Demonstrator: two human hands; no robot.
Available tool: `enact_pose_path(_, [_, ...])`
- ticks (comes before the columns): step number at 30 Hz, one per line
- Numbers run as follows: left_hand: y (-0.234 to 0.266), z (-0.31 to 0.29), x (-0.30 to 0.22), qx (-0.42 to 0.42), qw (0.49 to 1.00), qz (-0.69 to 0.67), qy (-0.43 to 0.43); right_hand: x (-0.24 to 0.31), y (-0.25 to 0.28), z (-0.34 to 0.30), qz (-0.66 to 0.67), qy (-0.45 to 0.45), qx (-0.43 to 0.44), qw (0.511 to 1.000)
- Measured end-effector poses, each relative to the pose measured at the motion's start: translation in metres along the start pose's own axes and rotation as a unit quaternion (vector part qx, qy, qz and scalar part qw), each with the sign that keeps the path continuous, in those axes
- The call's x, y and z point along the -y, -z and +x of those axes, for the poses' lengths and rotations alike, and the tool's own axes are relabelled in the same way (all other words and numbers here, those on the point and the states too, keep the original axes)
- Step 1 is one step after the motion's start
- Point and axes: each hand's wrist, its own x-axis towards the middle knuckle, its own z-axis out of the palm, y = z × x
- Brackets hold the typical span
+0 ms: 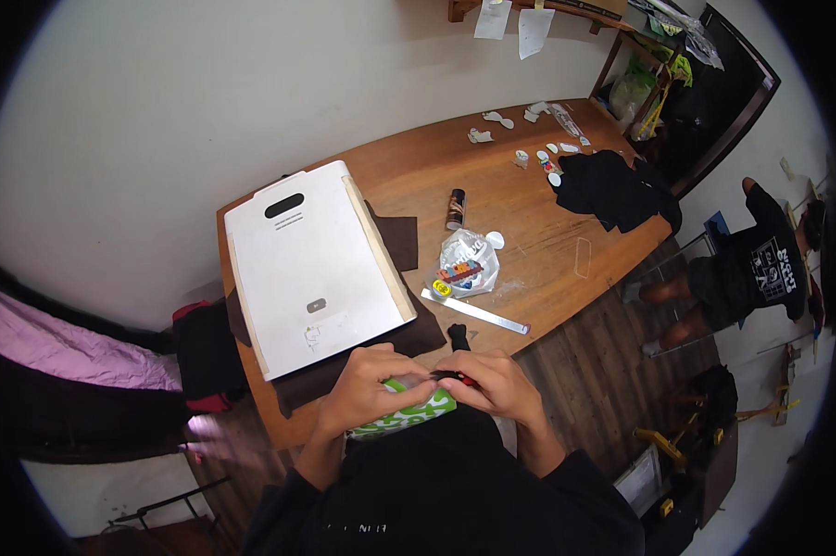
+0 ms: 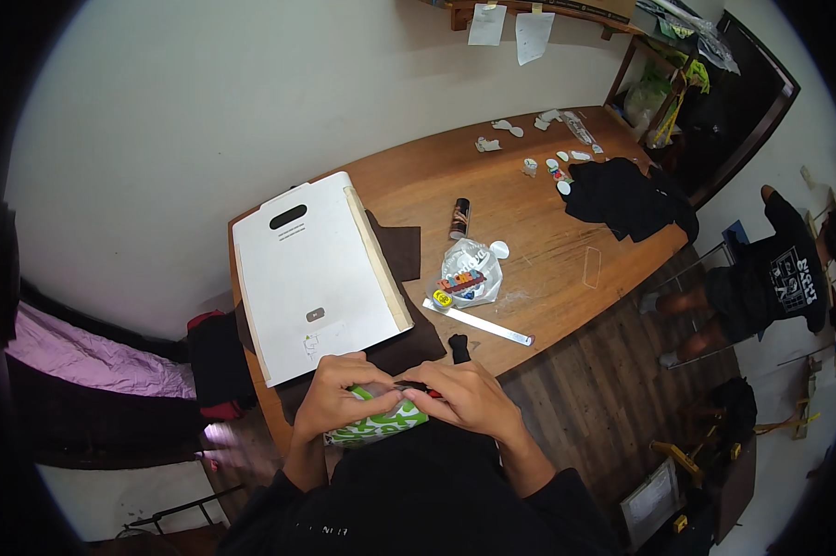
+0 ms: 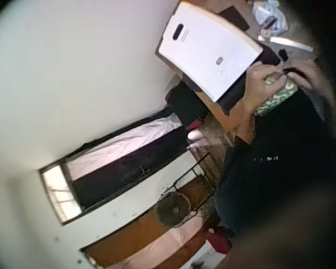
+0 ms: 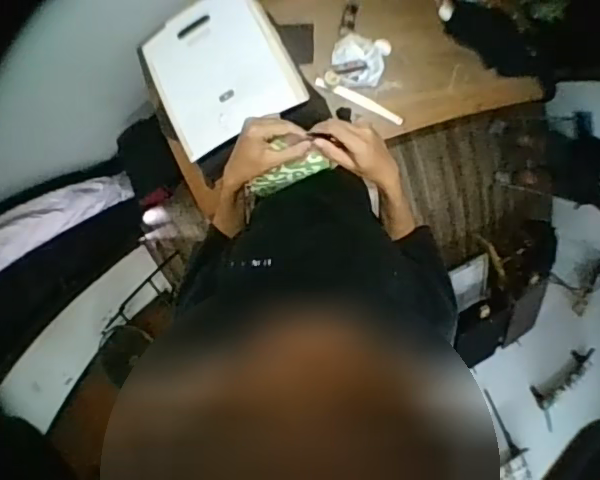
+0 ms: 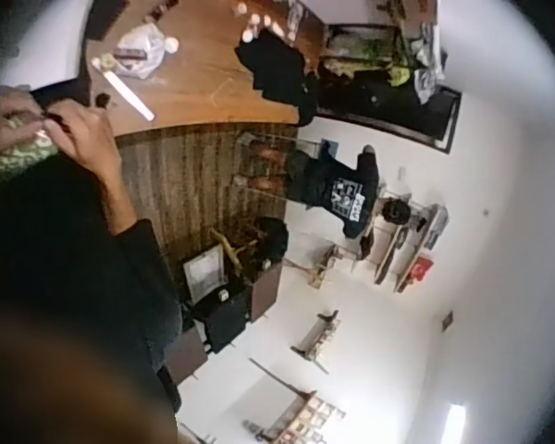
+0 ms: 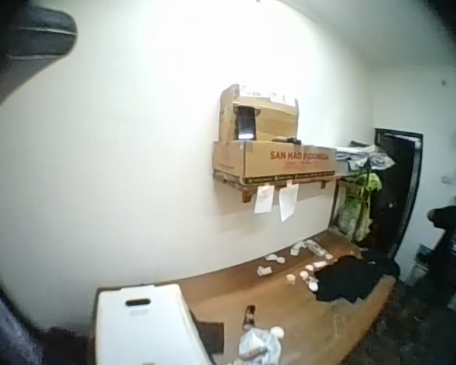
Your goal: Weeding a vinyl sticker for a clothing print using a small hand tool.
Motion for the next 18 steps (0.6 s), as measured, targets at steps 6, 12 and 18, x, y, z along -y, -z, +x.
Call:
enact_pose_path(6, [0.0007, -0.0005, 0.0005, 0.016, 1.000, -0.004, 0.015, 0.0034, 0.0027, 0.0022, 0.000, 0.007, -0.002, 1.000])
enact_pose_path(12, [-0.0005, 0.0014, -0.0001, 0.022, 1.000, -0.012, 0.005, 0.0025, 0.0062, 0.0021, -0.004, 0.029, -0.001, 1.000])
enact_pose_path(18, [-0.0022, 0.0010, 0.0012, 0.033, 0.999, -0.017, 0.009, -0.0025, 0.0058, -0.0023, -0.022, 0.024, 0.015, 0.999])
